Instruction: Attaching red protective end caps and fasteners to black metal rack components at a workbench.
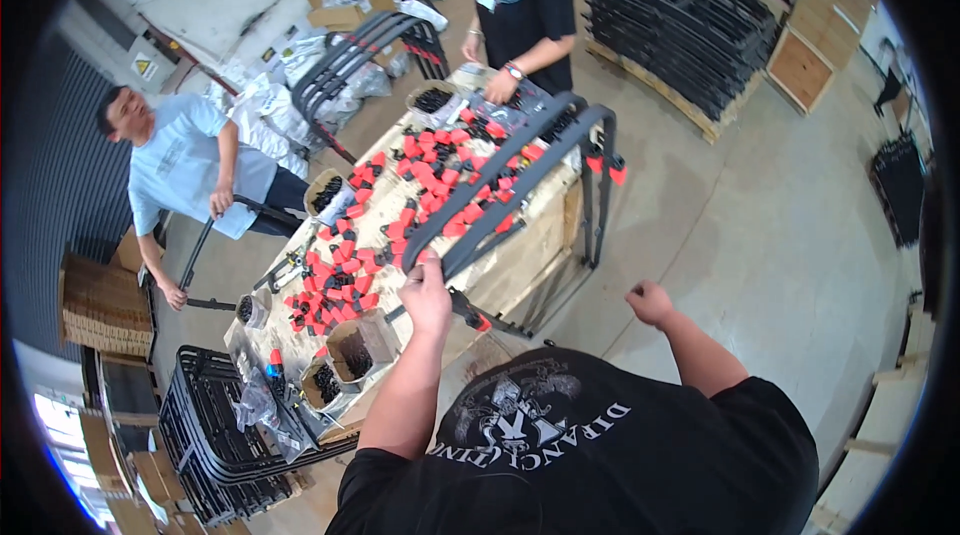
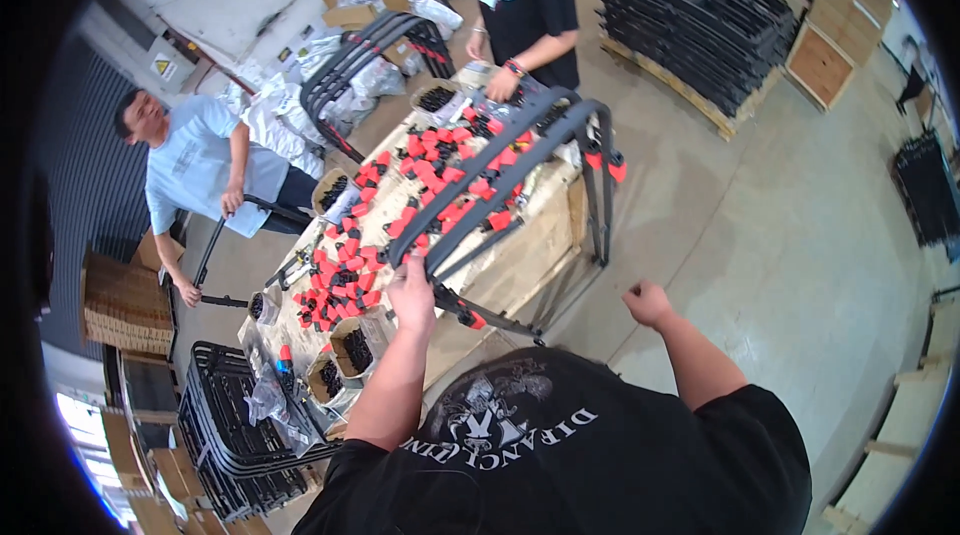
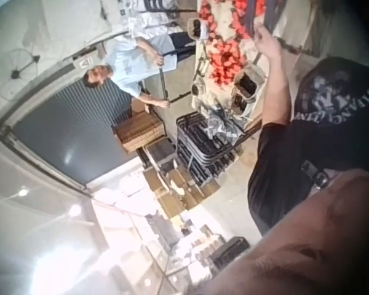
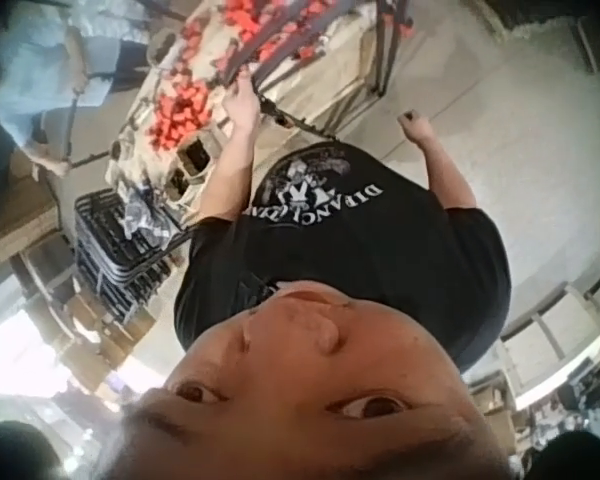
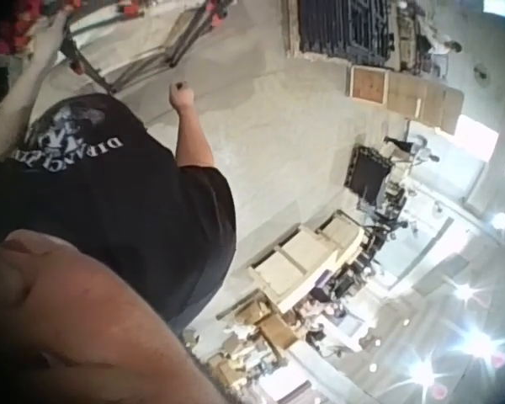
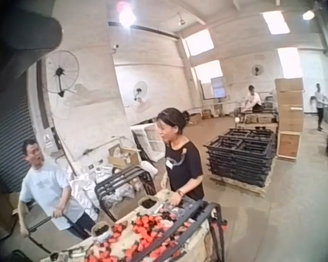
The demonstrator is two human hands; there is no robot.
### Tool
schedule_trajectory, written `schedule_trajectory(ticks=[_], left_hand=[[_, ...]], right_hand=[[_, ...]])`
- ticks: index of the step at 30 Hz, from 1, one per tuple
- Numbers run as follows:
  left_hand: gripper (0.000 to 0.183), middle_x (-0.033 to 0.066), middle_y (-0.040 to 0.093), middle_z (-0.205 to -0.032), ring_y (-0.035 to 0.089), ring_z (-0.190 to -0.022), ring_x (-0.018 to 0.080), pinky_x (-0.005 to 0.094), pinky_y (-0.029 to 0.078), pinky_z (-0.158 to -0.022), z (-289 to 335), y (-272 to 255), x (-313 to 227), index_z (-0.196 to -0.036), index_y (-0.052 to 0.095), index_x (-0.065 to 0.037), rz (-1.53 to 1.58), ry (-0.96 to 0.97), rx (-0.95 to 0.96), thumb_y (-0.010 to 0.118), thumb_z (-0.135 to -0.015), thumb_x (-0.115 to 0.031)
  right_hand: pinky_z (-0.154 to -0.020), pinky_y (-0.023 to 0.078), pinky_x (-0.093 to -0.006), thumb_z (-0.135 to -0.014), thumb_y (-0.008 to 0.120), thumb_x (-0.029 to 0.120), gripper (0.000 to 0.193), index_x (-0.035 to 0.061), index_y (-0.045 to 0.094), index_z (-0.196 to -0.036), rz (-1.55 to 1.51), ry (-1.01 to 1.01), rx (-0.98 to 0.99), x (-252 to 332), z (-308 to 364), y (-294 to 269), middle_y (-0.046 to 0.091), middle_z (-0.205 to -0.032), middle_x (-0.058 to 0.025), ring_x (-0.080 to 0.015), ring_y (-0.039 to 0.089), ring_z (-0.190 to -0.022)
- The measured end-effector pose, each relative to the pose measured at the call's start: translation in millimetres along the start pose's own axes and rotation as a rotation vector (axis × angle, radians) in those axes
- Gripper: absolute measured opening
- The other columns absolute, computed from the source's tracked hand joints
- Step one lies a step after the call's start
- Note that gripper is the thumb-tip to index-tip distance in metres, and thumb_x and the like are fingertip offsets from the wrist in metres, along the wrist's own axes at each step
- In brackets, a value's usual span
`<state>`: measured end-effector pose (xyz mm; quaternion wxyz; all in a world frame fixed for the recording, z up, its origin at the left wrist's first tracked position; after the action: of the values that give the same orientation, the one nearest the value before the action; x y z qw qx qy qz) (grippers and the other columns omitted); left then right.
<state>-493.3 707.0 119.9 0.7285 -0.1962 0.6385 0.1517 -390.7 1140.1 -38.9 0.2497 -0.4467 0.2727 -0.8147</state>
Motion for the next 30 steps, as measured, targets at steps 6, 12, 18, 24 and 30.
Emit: schedule_trajectory(ticks=[6,12,18,24,30], left_hand=[[0.025,0.0021,0.060,-0.074,0.052,-0.069,0.0076,0.0258,0.044,-0.064,22.3,-46.4,-30.4,-0.094,0.067,0.003,-0.243,0.329,0.144,0.067,-0.097,-0.021],[0.024,0.0014,0.063,-0.074,0.053,-0.067,0.0070,0.0281,0.044,-0.061,61.3,-217.1,30.5,-0.091,0.069,0.003,-0.446,0.037,0.078,0.066,-0.096,-0.021],[0.034,0.0149,0.075,-0.087,0.072,-0.081,0.0208,0.0341,0.055,-0.077,141.9,-391.2,121.8,-0.100,0.073,0.001,-0.605,-0.259,0.012,0.072,-0.091,-0.032],[0.034,0.0150,0.076,-0.091,0.072,-0.084,0.0215,0.0349,0.056,-0.079,199.8,-529.4,135.1,-0.103,0.073,0.000,-0.540,-0.306,-0.015,0.071,-0.091,-0.031],[0.021,0.0028,0.065,-0.075,0.056,-0.069,0.0094,0.0293,0.047,-0.063,190.9,-670.1,143.0,-0.090,0.069,0.001,-0.440,-0.203,-0.211,0.069,-0.092,-0.020]], right_hand=[[-0.073,0.059,-0.0443,-0.083,0.066,0.035,0.037,0.0012,0.074,-0.097,0.196,0.115,0.257,-42.6,-17.0,89.1,0.073,-0.089,-0.0198,-0.0335,0.071,-0.077],[-0.078,0.058,-0.0416,-0.085,0.057,0.036,0.040,0.0008,0.075,-0.091,0.708,-0.022,0.526,-72.9,-31.1,182.2,0.073,-0.087,-0.0218,-0.0347,0.072,-0.080],[-0.083,0.057,-0.0423,-0.087,0.053,0.039,0.046,-0.0008,0.075,-0.093,0.826,-0.210,0.472,-5.4,-23.0,226.2,0.074,-0.091,-0.0197,-0.0347,0.072,-0.084],[-0.079,0.057,-0.0429,-0.088,0.056,0.038,0.039,0.0038,0.075,-0.091,0.761,-0.248,0.607,36.4,2.1,329.4,0.073,-0.084,-0.0168,-0.0323,0.072,-0.083],[-0.092,0.053,-0.0450,-0.084,0.062,0.043,0.047,0.0015,0.076,-0.100,0.906,-0.592,0.654,199.0,126.2,459.0,0.069,-0.110,-0.0301,-0.0425,0.065,-0.110]])
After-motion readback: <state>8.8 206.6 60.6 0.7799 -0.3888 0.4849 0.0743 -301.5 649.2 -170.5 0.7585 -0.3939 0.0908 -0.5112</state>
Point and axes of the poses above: each hand's wrist, its own z-axis away from the middle knuckle, its own y-axis out of the palm, x = y × z, the point moved 3 cm from there along -z, towards the middle knuckle
